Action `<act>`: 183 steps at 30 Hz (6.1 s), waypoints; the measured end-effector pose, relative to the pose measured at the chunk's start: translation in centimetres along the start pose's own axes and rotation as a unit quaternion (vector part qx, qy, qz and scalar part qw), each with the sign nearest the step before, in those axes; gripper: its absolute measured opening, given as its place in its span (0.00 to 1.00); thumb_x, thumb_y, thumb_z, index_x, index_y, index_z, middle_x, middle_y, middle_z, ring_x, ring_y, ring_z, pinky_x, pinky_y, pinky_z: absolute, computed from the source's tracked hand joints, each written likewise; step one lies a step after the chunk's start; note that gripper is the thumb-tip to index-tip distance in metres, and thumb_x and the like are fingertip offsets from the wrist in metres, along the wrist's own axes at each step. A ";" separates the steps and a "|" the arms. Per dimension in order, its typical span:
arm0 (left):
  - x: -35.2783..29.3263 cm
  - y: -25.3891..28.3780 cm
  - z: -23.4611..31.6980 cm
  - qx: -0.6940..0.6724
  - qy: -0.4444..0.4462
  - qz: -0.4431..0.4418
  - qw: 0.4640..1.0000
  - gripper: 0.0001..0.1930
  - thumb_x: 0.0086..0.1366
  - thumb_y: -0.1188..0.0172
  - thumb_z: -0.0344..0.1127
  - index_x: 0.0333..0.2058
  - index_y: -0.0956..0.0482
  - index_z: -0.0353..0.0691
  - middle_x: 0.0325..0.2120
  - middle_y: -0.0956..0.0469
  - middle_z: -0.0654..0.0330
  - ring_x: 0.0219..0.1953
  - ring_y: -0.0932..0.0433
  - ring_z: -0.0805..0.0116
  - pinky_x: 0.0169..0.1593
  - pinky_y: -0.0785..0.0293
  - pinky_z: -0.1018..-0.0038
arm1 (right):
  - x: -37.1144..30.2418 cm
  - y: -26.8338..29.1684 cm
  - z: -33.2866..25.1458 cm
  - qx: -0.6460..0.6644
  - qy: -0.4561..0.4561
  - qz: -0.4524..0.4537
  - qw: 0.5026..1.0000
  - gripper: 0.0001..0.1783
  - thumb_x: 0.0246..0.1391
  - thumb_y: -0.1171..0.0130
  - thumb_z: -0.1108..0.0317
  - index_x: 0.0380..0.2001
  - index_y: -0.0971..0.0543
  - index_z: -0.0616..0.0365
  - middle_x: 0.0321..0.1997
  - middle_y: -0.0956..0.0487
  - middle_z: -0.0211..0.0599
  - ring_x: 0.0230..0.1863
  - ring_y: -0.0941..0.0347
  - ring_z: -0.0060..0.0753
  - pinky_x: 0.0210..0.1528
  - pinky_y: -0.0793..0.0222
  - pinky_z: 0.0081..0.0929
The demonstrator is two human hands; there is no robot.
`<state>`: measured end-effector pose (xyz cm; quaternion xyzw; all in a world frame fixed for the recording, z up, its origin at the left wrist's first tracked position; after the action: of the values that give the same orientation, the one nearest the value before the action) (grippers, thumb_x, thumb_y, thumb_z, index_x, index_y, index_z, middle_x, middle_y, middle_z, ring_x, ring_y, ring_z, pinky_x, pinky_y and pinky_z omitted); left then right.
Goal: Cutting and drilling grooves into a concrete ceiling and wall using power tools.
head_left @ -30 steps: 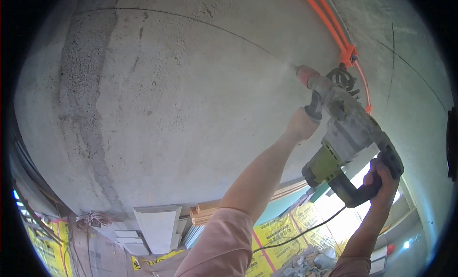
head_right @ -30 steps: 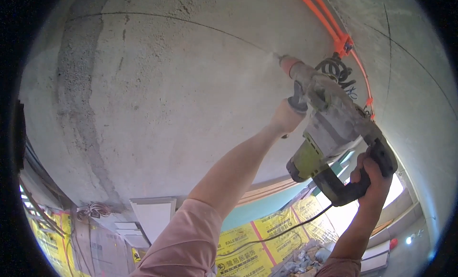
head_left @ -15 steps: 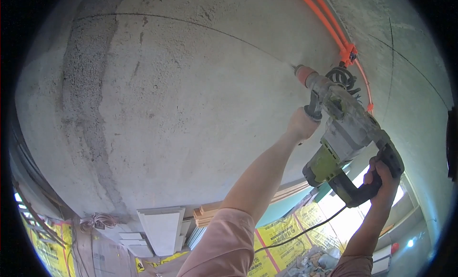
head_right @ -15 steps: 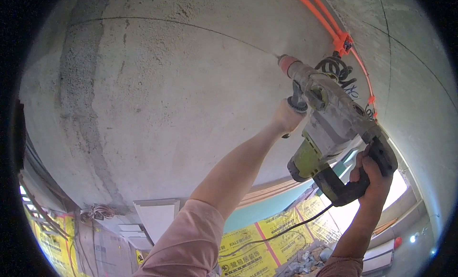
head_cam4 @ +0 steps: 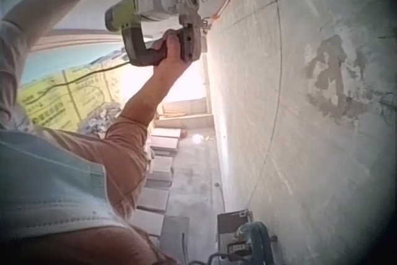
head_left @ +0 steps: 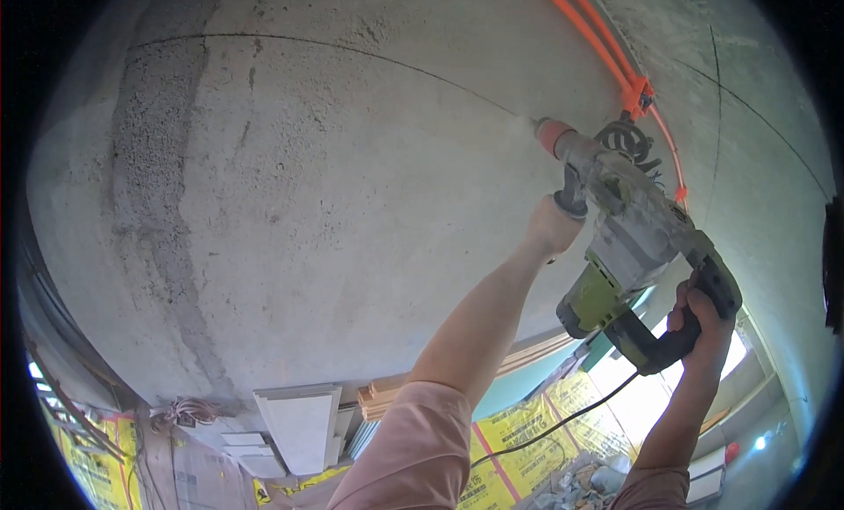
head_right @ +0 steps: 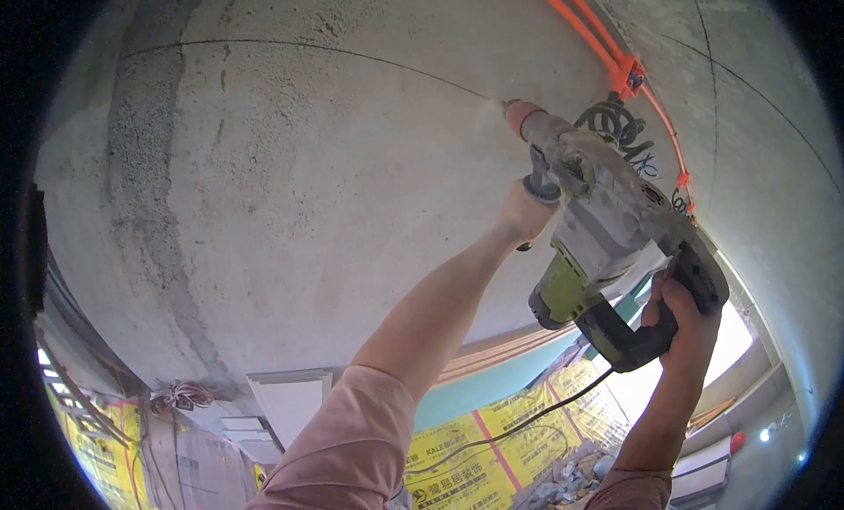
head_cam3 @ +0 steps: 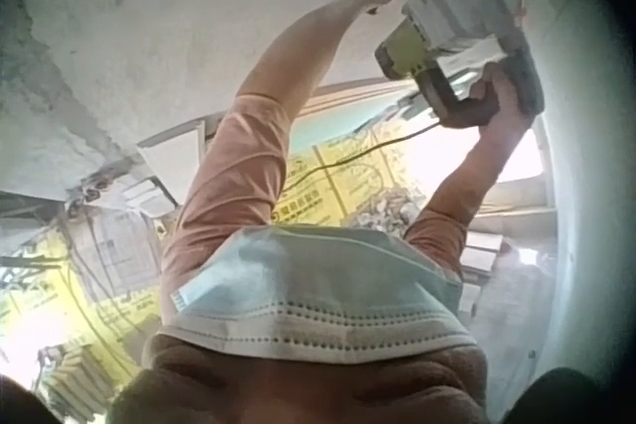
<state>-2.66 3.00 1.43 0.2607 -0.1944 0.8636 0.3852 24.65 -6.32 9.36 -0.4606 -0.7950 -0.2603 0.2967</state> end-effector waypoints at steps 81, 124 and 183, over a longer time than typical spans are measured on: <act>1.8 0.0 -1.5 -0.041 0.001 0.002 0.999 0.15 0.55 0.41 0.39 0.35 0.20 0.33 0.32 0.19 0.40 0.43 0.20 0.41 0.43 0.26 0.61 | 0.7 -1.1 0.0 -0.057 0.004 -0.024 0.998 0.11 0.49 0.42 0.72 0.37 0.26 0.61 0.26 0.25 0.35 0.18 0.30 0.25 0.21 0.33 0.23; 1.9 0.6 -1.5 -0.006 -0.049 0.048 0.998 0.13 0.56 0.41 0.40 0.32 0.20 0.35 0.24 0.19 0.49 0.31 0.17 0.56 0.35 0.27 0.64 | 0.8 -0.8 1.0 -0.029 -0.008 -0.046 0.998 0.08 0.51 0.42 0.71 0.34 0.25 0.61 0.24 0.26 0.35 0.17 0.31 0.24 0.21 0.35 0.22; -10.6 21.7 8.0 -0.188 -0.052 0.046 0.980 0.18 0.67 0.50 0.43 0.48 0.23 0.36 0.42 0.20 0.59 0.42 0.22 0.66 0.47 0.26 0.69 | -10.4 -10.2 -7.8 0.122 0.035 -0.234 0.964 0.09 0.55 0.39 0.69 0.34 0.22 0.65 0.25 0.20 0.42 0.26 0.24 0.30 0.31 0.29 0.31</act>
<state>-10.87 -20.95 -1.55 0.2190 -0.3851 0.8136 0.3766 21.59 -22.16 5.86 -0.2126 -0.8953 -0.2393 0.3097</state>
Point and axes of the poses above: each hand's wrist, its own x-axis towards the middle knuckle, its own y-axis out of the back of the hand, z = x × y, the point moved 3 cm from there along x, towards the middle knuckle
